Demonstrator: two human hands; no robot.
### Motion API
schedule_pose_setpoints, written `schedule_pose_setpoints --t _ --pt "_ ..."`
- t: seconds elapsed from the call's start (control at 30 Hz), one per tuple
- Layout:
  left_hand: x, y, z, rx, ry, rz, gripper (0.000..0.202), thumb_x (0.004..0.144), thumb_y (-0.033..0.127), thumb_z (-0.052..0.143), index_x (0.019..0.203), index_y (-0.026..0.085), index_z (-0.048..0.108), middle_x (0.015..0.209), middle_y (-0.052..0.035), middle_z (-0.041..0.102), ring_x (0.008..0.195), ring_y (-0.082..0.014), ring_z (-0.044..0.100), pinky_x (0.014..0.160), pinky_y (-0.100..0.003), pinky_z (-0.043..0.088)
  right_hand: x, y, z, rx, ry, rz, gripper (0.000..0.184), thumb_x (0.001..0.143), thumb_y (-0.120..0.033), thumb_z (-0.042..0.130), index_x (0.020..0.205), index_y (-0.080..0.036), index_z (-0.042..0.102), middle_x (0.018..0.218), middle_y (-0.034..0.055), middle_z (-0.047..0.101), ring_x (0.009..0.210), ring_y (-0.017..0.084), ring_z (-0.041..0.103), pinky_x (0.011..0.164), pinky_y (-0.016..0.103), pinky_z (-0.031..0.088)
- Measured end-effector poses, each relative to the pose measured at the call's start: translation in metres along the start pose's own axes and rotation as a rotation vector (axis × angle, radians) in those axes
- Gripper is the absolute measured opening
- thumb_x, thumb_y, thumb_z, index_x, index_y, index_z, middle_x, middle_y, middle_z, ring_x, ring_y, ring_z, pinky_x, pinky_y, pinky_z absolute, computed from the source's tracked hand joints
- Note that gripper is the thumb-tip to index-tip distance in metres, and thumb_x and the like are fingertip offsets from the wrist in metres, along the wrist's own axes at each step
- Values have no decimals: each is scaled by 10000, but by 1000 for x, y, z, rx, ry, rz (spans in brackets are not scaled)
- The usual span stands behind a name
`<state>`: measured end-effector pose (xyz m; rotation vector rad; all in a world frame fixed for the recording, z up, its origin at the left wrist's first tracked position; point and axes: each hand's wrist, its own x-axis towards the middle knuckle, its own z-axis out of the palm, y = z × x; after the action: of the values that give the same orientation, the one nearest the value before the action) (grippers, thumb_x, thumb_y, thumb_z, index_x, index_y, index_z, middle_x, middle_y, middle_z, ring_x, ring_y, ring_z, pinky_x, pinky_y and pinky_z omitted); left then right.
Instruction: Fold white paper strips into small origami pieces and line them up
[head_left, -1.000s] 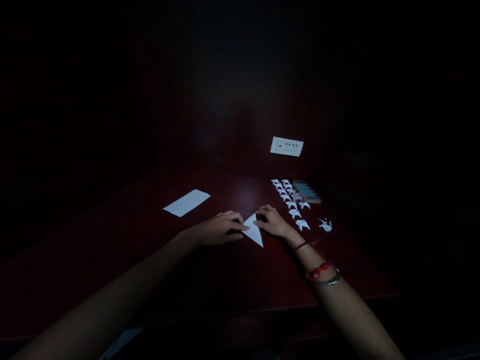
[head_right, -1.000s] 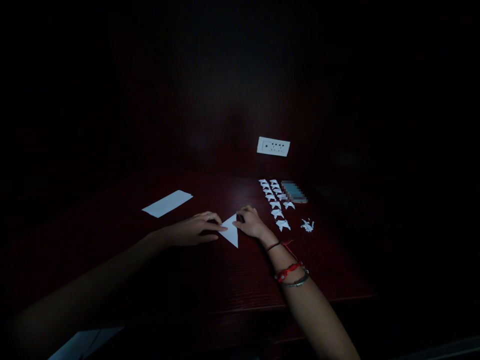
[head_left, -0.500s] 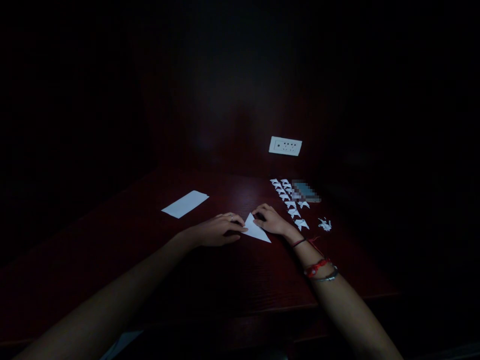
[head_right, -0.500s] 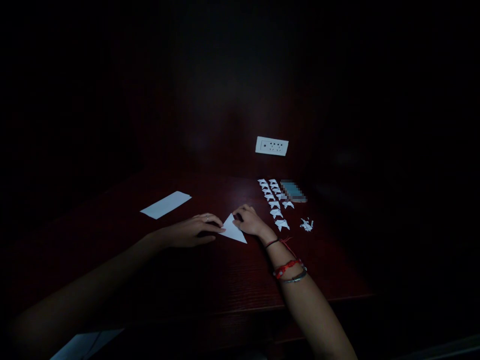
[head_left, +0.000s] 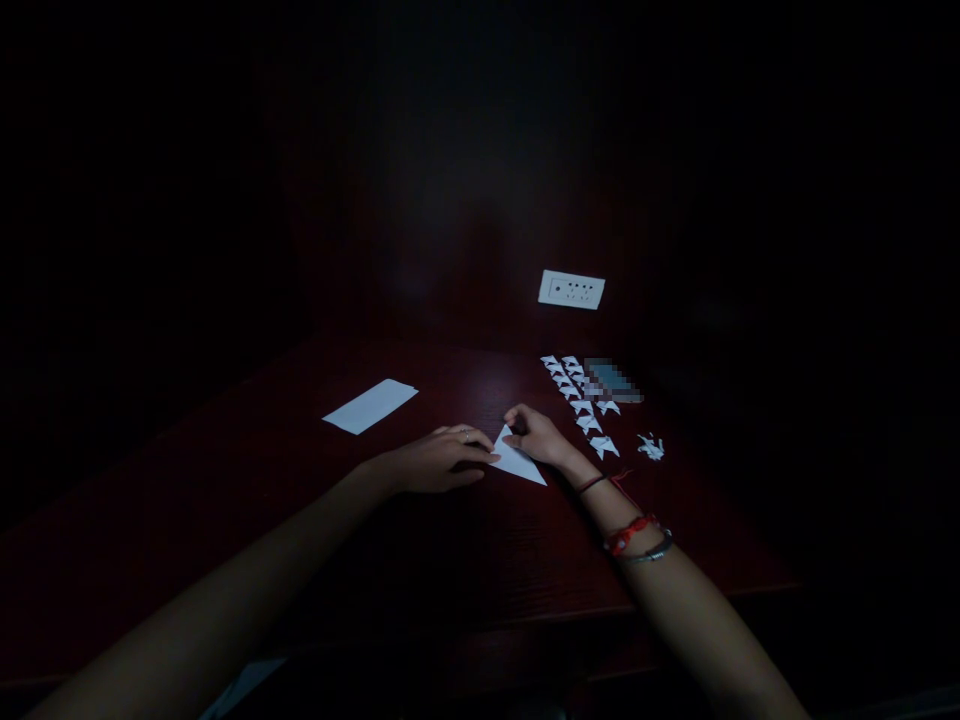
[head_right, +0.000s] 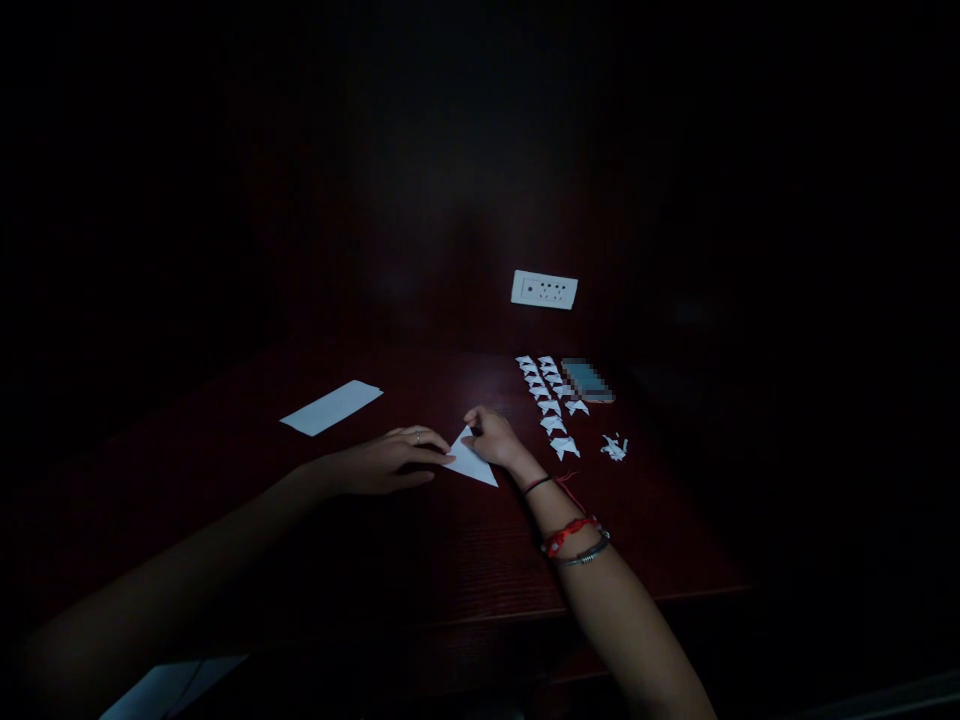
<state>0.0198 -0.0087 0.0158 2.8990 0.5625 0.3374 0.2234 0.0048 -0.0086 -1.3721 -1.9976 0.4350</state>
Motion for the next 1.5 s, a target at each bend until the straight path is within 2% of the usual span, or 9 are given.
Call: schedule_pose_setpoints --t 0.13,0.33,0.63,0.83,0.93,1.03,1.23,1.37,1.5 --pt "1 0 0 12 -8 1 317 793 280 420 1108 301 434 1138 -2 425 1043 -179 353 861 -315 250 3 2 3 -7 0 63 385 616 -132 552 998 -138 504 826 30 566 695 99 504 674 226 397" --pt "2 1 1 15 4 15 305 801 291 408 1104 304 440 1135 -2 429 1037 -182 362 858 -326 252 6 -3 1 -124 53 105 161 654 -134 500 773 -144 609 750 45 607 662 118 534 651 230 399" --pt "2 0 2 0 -5 1 310 795 283 418 1103 316 440 1140 6 424 1045 -181 356 866 -319 247 7 -6 -2 -188 76 31 105 653 -86 483 612 -148 556 674 35 561 672 113 480 642 219 360" --pt "2 -1 2 29 4 20 305 809 284 394 1110 307 434 1140 -4 417 1048 -186 350 863 -328 256 4 -14 -6 -85 106 -31 124 727 -130 398 722 -146 521 699 16 554 625 84 485 597 191 362" --pt "1 -1 2 45 25 24 304 804 287 405 1106 296 440 1156 -14 398 1062 -196 331 861 -332 260 -1 -18 -8 0 111 -59 138 702 -162 458 822 -147 525 709 6 556 613 79 491 588 186 371" --pt "0 0 2 50 39 21 306 804 288 405 1108 279 438 1150 -21 401 1058 -196 333 863 -332 259 -6 -20 -9 16 100 -10 282 620 -131 555 901 -138 532 745 14 567 596 77 496 585 186 385" --pt "0 1 1 52 20 14 309 809 294 395 1115 266 424 1138 -21 415 1037 -190 350 860 -327 262 -12 -19 -10 -213 161 -84 46 614 -108 567 653 -120 589 749 48 573 636 100 501 595 197 384" --pt "0 1 1 66 15 10 313 814 300 384 1123 261 407 1148 -25 404 1038 -190 348 857 -327 263 -15 -23 -10 -346 88 -135 136 714 -151 480 721 -125 614 751 58 586 697 109 519 655 198 375" --pt "0 3 -1 51 5 4 313 814 294 384 1125 254 390 1130 -25 417 1032 -180 353 850 -313 271 -14 -25 -7 -426 59 -25 231 774 -247 408 802 -148 616 786 70 609 745 122 539 691 200 367"
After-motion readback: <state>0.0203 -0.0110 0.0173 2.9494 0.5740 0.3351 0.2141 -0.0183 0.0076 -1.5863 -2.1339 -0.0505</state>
